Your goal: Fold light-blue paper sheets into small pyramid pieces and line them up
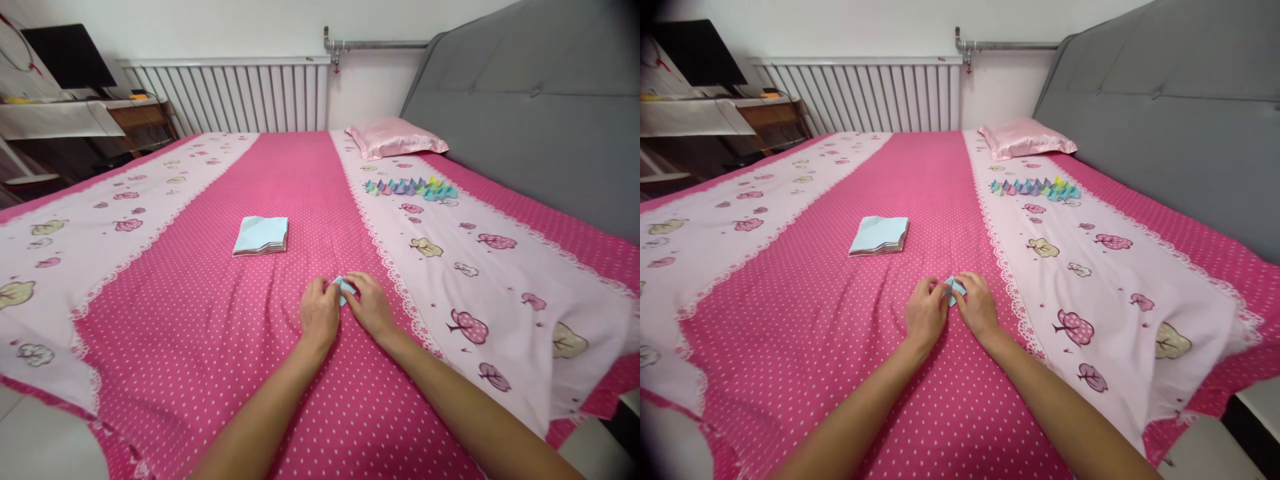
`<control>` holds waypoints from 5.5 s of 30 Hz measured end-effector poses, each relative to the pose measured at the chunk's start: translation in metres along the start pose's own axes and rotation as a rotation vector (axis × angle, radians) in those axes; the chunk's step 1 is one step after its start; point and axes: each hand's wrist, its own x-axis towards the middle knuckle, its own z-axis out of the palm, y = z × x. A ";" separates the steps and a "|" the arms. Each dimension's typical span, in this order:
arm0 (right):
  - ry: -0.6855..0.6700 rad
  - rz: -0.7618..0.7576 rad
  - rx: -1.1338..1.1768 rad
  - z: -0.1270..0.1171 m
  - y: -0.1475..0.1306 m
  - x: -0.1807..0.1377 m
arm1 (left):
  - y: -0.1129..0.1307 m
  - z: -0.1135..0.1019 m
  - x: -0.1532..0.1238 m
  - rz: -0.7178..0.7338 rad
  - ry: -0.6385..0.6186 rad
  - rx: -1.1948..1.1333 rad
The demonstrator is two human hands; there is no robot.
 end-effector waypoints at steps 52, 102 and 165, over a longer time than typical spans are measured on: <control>-0.252 -0.201 -0.083 -0.033 0.002 0.006 | -0.023 -0.019 0.011 0.192 -0.312 -0.011; -0.213 0.126 -0.068 -0.016 0.007 0.010 | -0.021 -0.002 0.018 0.023 -0.117 -0.093; -0.348 0.213 -0.108 -0.009 0.007 0.013 | -0.015 0.004 0.018 -0.092 -0.155 -0.080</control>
